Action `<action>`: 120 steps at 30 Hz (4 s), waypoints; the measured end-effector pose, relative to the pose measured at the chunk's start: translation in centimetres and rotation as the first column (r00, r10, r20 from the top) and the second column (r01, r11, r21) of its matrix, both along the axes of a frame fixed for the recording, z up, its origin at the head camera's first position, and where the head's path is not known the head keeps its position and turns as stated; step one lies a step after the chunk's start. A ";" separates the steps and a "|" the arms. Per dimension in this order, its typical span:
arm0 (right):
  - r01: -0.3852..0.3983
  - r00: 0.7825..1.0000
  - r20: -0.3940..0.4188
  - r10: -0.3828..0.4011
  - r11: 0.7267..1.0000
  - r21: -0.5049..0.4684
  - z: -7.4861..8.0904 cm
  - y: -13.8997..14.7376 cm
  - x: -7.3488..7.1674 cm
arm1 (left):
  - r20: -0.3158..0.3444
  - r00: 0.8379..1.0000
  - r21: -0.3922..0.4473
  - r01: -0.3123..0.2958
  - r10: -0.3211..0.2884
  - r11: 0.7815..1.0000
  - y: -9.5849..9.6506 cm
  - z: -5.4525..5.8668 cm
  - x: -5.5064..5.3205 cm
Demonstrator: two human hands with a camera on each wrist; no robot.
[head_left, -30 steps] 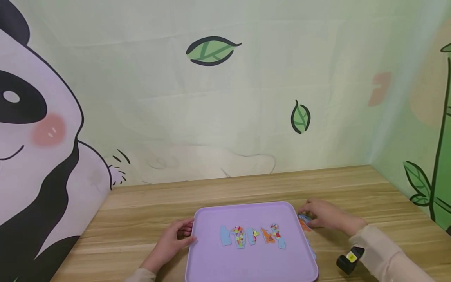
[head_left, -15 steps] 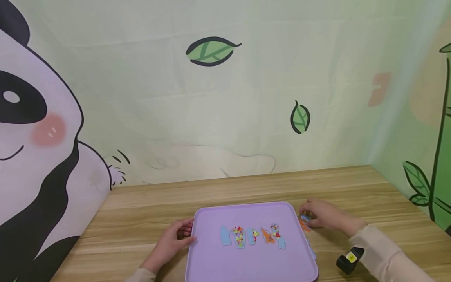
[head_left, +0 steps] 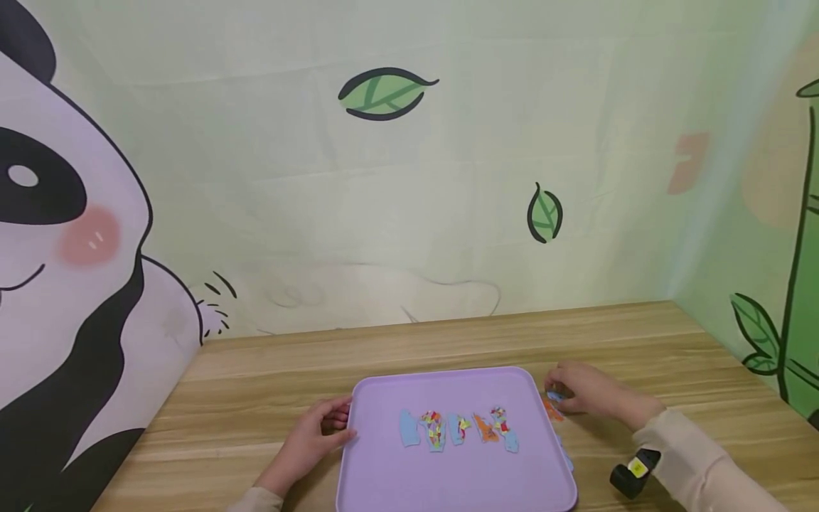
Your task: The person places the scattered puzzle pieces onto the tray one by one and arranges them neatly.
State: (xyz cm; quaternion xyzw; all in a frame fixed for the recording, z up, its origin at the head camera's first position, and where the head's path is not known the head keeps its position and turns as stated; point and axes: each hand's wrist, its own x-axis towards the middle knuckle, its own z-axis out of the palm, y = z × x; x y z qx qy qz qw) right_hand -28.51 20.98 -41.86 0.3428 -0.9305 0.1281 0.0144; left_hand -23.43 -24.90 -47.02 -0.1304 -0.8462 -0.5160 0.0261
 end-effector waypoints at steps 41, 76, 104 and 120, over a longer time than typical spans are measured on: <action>0.141 0.985 0.113 -0.130 0.985 -0.095 1.1 -0.1 0.4 | 0.020 1.000 -0.014 -0.020 0.020 1.000 0.1 -0.1 -0.1; -0.010 1.000 0.017 0.014 0.977 -0.213 4.4 -6.7 4.3 | 0.023 1.000 -0.001 -0.017 0.017 1.000 0.1 -0.4 -0.4; -0.060 0.994 0.074 0.076 0.979 -0.194 1.1 -15.1 8.3 | 0.024 1.000 -0.018 -0.019 0.019 1.000 0.1 -0.2 -0.3; 0.030 0.994 0.110 -0.014 0.989 -0.142 -0.6 -16.8 9.2 | -0.005 1.000 -0.027 -0.016 0.016 1.000 0.2 -0.3 -0.3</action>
